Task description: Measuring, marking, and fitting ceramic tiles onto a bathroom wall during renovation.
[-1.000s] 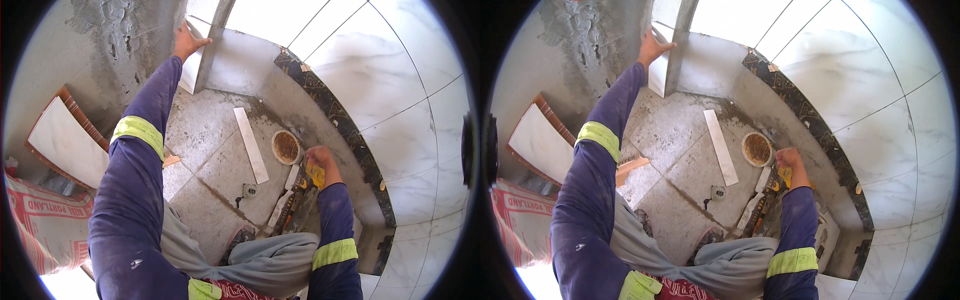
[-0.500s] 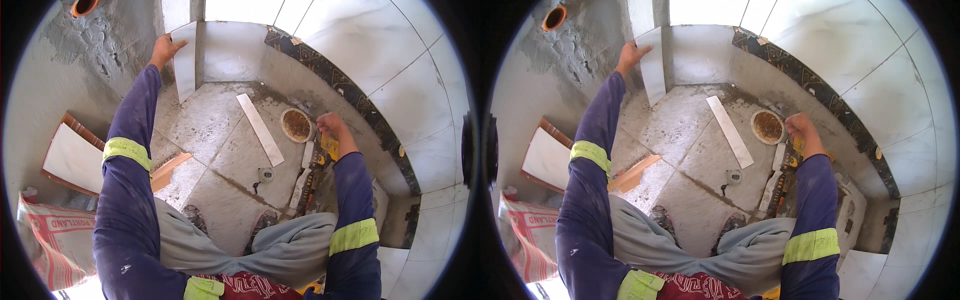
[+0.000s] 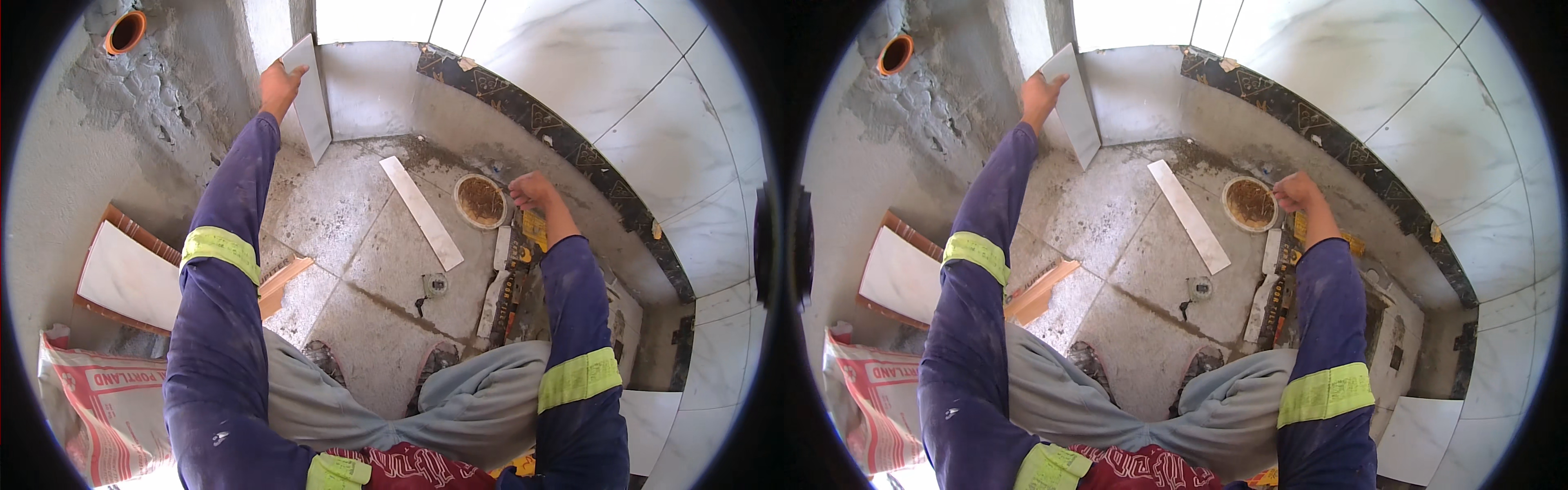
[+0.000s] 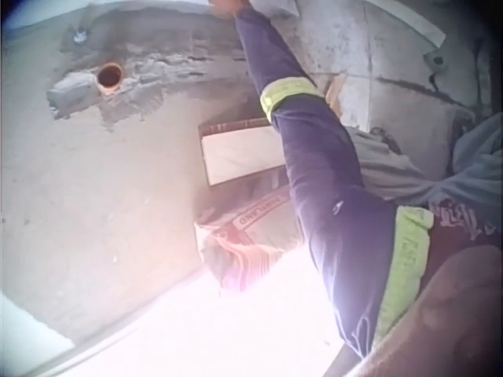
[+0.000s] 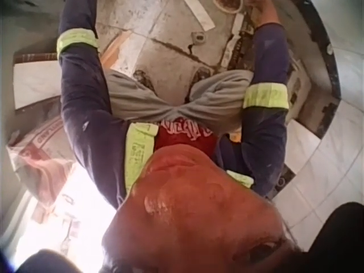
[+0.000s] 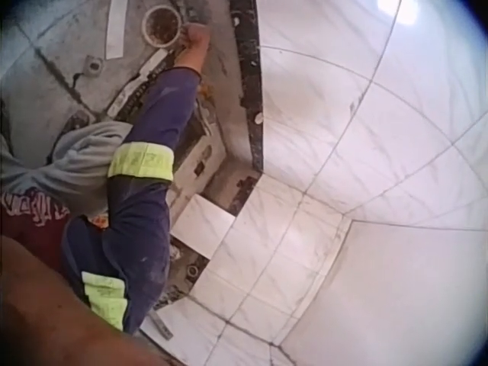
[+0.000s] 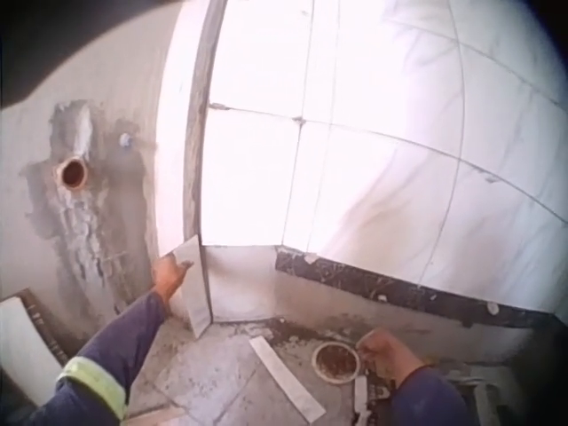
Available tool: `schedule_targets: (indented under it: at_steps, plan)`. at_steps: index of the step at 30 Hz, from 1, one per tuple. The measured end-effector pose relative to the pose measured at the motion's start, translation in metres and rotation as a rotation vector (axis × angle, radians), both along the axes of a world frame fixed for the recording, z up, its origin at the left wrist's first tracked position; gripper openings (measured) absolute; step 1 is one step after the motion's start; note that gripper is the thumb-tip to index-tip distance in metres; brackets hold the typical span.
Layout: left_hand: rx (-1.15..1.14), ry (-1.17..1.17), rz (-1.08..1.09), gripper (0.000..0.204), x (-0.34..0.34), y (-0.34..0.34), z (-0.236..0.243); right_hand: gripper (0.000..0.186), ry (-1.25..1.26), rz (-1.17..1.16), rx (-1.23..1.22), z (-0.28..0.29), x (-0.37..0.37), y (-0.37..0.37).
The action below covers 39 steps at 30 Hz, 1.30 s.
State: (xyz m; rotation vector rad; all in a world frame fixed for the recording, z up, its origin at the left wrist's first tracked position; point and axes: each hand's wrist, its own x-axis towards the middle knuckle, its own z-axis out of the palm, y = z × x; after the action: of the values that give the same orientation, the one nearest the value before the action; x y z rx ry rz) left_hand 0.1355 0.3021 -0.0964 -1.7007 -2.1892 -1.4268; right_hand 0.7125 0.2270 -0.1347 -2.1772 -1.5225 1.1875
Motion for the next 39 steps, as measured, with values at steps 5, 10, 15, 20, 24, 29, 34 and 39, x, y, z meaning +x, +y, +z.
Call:
schedule_targets:
  at_steps: [5,10,15,20,24,29,34,39]
  plan:
    - [-0.029,-0.115,-0.075,0.049,0.003,0.002,-0.005,0.024,-0.026,-0.033,0.003,0.001,0.001,-0.002]
    - [-0.009,-0.027,-0.06,0.05,0.002,0.01,-0.011,0.024,-0.012,-0.031,-0.004,0.0,0.001,-0.002]
    - [-0.106,-0.023,0.023,0.045,0.001,0.011,-0.019,0.023,-0.022,-0.031,0.005,-0.003,-0.001,0.0]
    - [-0.036,-0.036,-0.025,0.044,-0.002,0.009,-0.021,0.023,-0.033,-0.047,-0.002,-0.005,-0.002,0.001]
    - [-0.038,-0.049,-0.023,0.045,-0.004,0.012,-0.019,0.023,0.003,-0.033,0.013,-0.007,-0.002,0.004]
    - [-0.014,-0.009,-0.027,0.045,-0.006,0.012,-0.019,0.016,-0.021,-0.042,0.035,-0.009,-0.006,0.007]
    - [-0.029,-0.005,-0.007,0.045,-0.004,0.01,-0.02,0.016,0.008,-0.05,0.027,-0.006,-0.013,0.005]
    - [-0.014,-0.039,-0.039,0.044,-0.003,0.009,-0.019,0.023,-0.012,-0.017,0.02,-0.003,-0.014,0.003]
